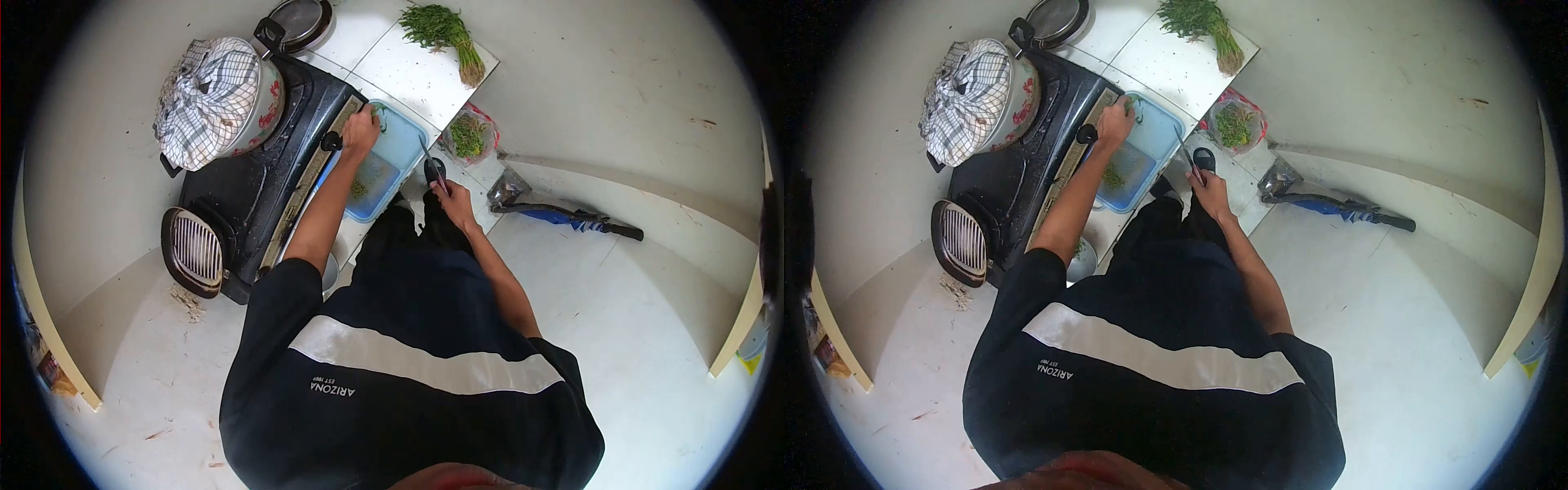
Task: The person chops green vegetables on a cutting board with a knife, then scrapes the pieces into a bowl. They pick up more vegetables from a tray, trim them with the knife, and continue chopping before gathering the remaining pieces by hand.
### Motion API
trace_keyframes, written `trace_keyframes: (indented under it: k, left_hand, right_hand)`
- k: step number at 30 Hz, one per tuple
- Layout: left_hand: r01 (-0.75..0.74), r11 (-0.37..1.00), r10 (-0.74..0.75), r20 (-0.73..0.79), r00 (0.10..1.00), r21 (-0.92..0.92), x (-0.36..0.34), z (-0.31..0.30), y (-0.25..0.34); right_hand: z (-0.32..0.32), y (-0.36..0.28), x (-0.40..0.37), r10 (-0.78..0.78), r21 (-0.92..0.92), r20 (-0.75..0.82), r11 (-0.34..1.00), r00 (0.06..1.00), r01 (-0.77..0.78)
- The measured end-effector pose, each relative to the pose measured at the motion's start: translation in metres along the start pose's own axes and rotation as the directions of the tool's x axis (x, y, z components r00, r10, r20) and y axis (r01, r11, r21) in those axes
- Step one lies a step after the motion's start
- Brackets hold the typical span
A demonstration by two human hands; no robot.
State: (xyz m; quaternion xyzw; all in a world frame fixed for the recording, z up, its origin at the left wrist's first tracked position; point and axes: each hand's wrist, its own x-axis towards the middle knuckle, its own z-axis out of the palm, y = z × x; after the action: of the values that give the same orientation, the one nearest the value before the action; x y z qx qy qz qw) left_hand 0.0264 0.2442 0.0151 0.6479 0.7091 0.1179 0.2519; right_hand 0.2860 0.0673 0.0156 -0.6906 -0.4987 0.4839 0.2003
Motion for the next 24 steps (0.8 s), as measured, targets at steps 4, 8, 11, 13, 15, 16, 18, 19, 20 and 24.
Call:
trace_keyframes:
  k: [4, 8, 11, 13, 15, 16, 18, 19, 20, 24]
  left_hand:
    - [-0.013, 0.997, 0.012, 0.013, 1.000, 0.082, 0.009, 0.013, -0.005]
    - [0.046, 0.994, -0.044, -0.021, 0.999, 0.095, 0.010, 0.020, -0.003]
    - [0.062, 0.998, -0.064, -0.075, 0.995, -0.021, 0.006, 0.021, -0.007]
    - [0.068, 0.994, -0.078, -0.108, 0.991, -0.091, 0.002, 0.014, -0.006]
    - [0.104, 0.976, -0.130, -0.125, 0.984, -0.191, -0.003, 0.012, -0.005]
    - [0.108, 0.976, -0.133, -0.125, 0.983, -0.188, -0.004, 0.011, -0.006]
    - [0.077, 0.958, -0.124, -0.158, 0.980, -0.275, -0.005, 0.011, -0.008]
    - [0.080, 0.958, -0.128, -0.160, 0.979, -0.274, -0.005, 0.013, -0.010]
    - [0.062, 0.944, -0.127, -0.183, 0.975, -0.324, -0.006, 0.015, -0.012]
    - [0.023, 0.925, -0.124, -0.244, 0.962, -0.378, -0.012, 0.008, -0.007]
  right_hand:
    - [0.002, -0.004, 0.000, -0.021, 0.035, -0.030, 0.999, 0.999, 0.022]
    - [-0.001, -0.007, -0.001, -0.017, 0.009, -0.015, 1.000, 1.000, 0.017]
    - [0.001, -0.005, -0.001, -0.004, 0.017, -0.024, 1.000, 1.000, 0.005]
    - [0.000, -0.005, -0.001, -0.007, 0.024, -0.012, 1.000, 1.000, 0.008]
    - [0.001, -0.004, -0.001, -0.010, 0.031, 0.003, 0.999, 1.000, 0.010]
    - [0.003, -0.003, 0.001, -0.014, 0.021, 0.004, 1.000, 1.000, 0.013]
    - [0.003, -0.002, 0.004, -0.017, 0.009, 0.009, 1.000, 1.000, 0.017]
    - [0.002, -0.002, 0.006, -0.040, -0.034, 0.019, 0.999, 0.999, 0.040]
    - [0.003, -0.002, 0.008, -0.061, -0.077, 0.031, 0.995, 0.998, 0.063]
    - [0.005, -0.007, 0.011, -0.077, -0.053, 0.022, 0.996, 0.997, 0.078]
